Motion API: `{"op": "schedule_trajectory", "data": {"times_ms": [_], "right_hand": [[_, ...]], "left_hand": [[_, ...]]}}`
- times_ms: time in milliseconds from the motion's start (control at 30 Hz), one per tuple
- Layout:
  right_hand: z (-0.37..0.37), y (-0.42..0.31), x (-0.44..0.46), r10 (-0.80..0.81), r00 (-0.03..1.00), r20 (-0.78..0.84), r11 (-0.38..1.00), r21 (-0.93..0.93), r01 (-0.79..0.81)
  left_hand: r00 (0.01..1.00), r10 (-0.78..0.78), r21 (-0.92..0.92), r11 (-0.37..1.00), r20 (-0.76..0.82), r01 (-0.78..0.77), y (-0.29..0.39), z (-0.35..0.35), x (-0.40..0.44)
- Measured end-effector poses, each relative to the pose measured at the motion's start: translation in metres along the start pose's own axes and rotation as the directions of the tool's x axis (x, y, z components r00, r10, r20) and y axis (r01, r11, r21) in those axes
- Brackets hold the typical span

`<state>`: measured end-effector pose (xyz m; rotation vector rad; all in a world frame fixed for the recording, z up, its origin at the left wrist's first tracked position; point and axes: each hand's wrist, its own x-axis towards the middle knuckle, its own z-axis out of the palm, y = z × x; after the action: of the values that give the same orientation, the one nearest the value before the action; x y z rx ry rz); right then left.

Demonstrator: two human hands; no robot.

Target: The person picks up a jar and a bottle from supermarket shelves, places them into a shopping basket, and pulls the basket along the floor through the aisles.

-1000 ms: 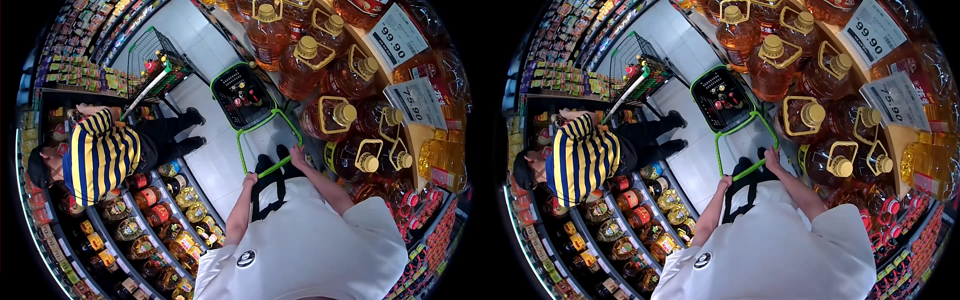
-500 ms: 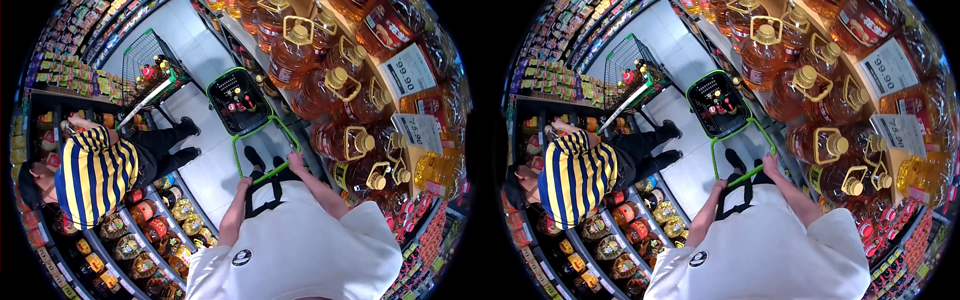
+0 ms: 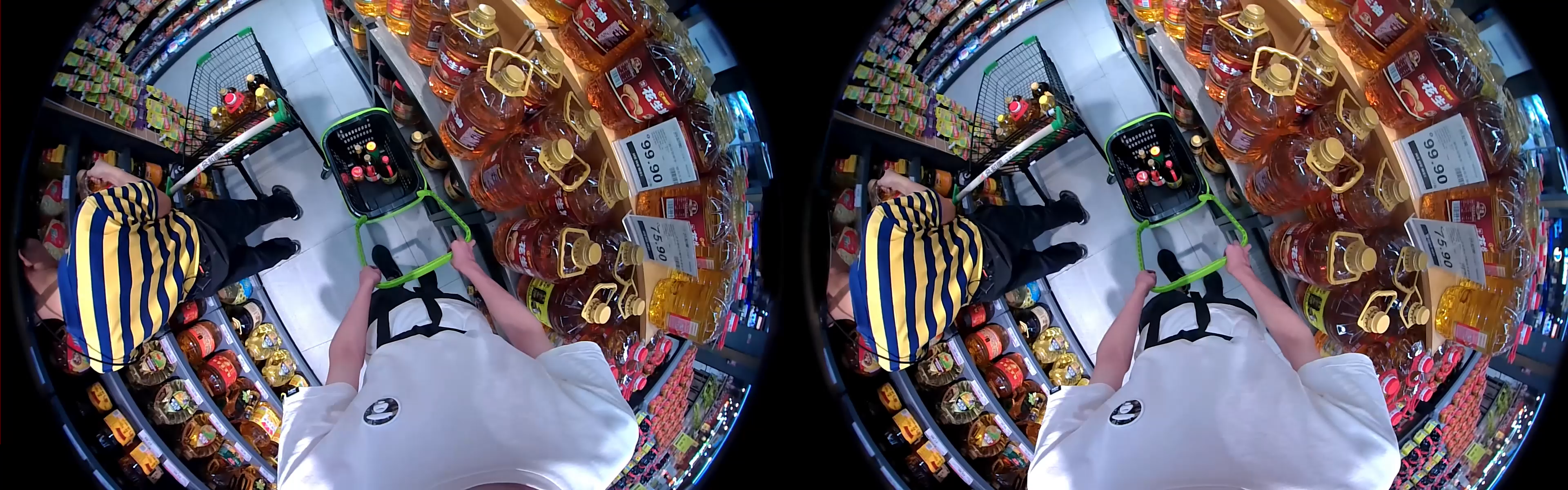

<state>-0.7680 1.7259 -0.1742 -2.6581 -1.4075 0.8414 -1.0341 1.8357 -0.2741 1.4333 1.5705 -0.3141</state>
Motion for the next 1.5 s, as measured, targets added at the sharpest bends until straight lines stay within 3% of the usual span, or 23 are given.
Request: {"op": "schedule_trajectory", "data": {"times_ms": [167,233,300,367,467,533,633,700,900,967,1133,1200,1300,1367,1433,1500], "right_hand": [[-0.004,0.010,0.004,0.014,0.999,0.049,1.000,0.016,-0.015],[-0.002,0.009,0.010,0.048,0.997,0.058,0.999,0.006,-0.049],[0.002,0.005,0.014,0.080,0.994,0.073,0.997,0.000,-0.081],[0.000,-0.004,0.032,0.042,0.992,0.123,0.986,-0.168,-0.021],[-0.004,-0.015,0.046,0.033,0.996,0.079,0.983,-0.183,-0.018],[-0.002,-0.016,0.055,0.039,0.998,0.051,0.984,-0.178,-0.029],[-0.012,-0.031,0.068,0.095,0.995,-0.040,0.984,-0.150,-0.100],[-0.026,-0.046,0.079,0.129,0.991,-0.041,0.962,-0.235,-0.135],[-0.038,-0.065,0.115,0.145,0.989,-0.033,0.970,-0.193,-0.148],[-0.039,-0.069,0.129,0.133,0.991,-0.024,0.974,-0.184,-0.135],[-0.051,-0.082,0.161,0.079,0.982,-0.174,0.975,-0.190,-0.112],[-0.062,-0.085,0.175,0.033,0.995,-0.096,0.985,-0.163,-0.048],[-0.073,-0.090,0.191,0.035,0.990,-0.133,0.986,-0.160,-0.056],[-0.090,-0.097,0.195,0.024,0.996,-0.089,0.982,-0.186,-0.040],[-0.081,-0.093,0.202,0.008,0.999,-0.036,0.977,-0.212,-0.016],[-0.061,-0.085,0.217,-0.071,0.996,-0.048,0.918,-0.394,0.047]], "left_hand": [[1.000,0.002,0.001,1.000,-0.009,-0.002,0.002,0.015,0.001],[0.999,0.038,0.125,0.991,-0.010,-0.036,-0.001,0.018,0.012],[0.999,0.024,0.085,0.996,0.027,-0.027,-0.006,0.013,0.029],[0.998,0.014,0.048,0.999,0.056,-0.016,-0.004,0.002,0.042],[0.997,0.010,0.114,0.993,0.071,-0.018,0.005,-0.013,0.054],[0.981,-0.071,0.030,0.997,0.179,0.067,0.011,-0.020,0.063],[0.980,-0.049,0.051,0.998,0.192,0.040,0.037,-0.044,0.051],[0.985,-0.066,0.047,0.997,0.161,0.059,0.042,-0.049,0.058],[0.988,-0.069,-0.007,0.997,0.138,0.071,0.064,-0.081,0.076],[0.988,-0.069,0.024,0.998,0.138,0.066,0.070,-0.088,0.082],[0.982,-0.086,0.095,0.993,0.168,0.070,0.086,-0.104,0.102],[0.983,-0.086,0.126,0.990,0.163,0.066,0.097,-0.114,0.113],[0.980,-0.096,0.203,0.977,0.176,0.059,0.106,-0.120,0.131],[0.981,-0.107,0.067,0.993,0.161,0.097,0.104,-0.120,0.142],[0.990,-0.090,0.076,0.994,0.104,0.083,0.106,-0.121,0.143],[0.984,-0.153,-0.037,0.987,0.089,0.157,0.109,-0.126,0.153]]}}
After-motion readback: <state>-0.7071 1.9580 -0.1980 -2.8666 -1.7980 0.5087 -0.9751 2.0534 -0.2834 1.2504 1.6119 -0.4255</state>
